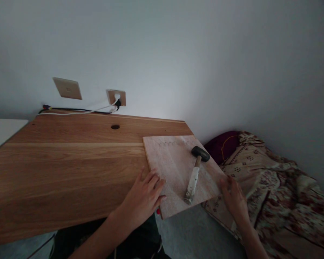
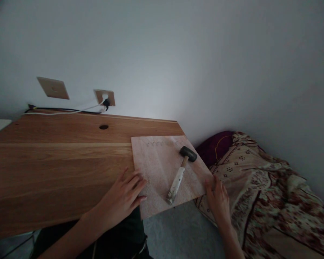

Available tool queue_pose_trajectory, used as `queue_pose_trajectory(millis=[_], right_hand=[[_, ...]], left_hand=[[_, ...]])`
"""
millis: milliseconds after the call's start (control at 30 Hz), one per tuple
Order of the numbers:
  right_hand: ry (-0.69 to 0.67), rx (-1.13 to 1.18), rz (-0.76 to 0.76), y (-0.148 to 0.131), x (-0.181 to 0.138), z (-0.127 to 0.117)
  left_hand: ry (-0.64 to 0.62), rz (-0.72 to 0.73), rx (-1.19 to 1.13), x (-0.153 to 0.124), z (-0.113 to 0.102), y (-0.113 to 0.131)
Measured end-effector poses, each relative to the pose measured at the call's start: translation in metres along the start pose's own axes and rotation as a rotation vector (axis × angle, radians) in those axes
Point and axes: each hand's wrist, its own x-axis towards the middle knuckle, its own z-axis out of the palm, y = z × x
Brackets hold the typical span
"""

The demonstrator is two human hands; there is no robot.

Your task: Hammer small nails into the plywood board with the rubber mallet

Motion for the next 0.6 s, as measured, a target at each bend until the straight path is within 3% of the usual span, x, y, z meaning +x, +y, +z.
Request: queue_pose_trajectory(millis=[167, 300, 433, 600], right_hand=[[0.015, 0.014, 0.028, -0.011, -0.003, -0.002], [-0.012, 0.072, 0.031, -0.028, -0.014, -0.011], [-0.025, 0.141, 0.052, -0.055, -0.045, -0.017], [-0.134, 0.247, 0.059, -0.090, -0.088, -0.021]], left_hand=[[0.020, -0.028, 0.005, -0.002, -0.003, -0.005], [0.064, -0.071, 0.065, -0.019, -0.012, -0.015], [0.106, -0.125, 0.128, -0.056, -0.032, -0.037], [0.104, -0.243, 0.190, -0.121, -0.070, -0.072]])
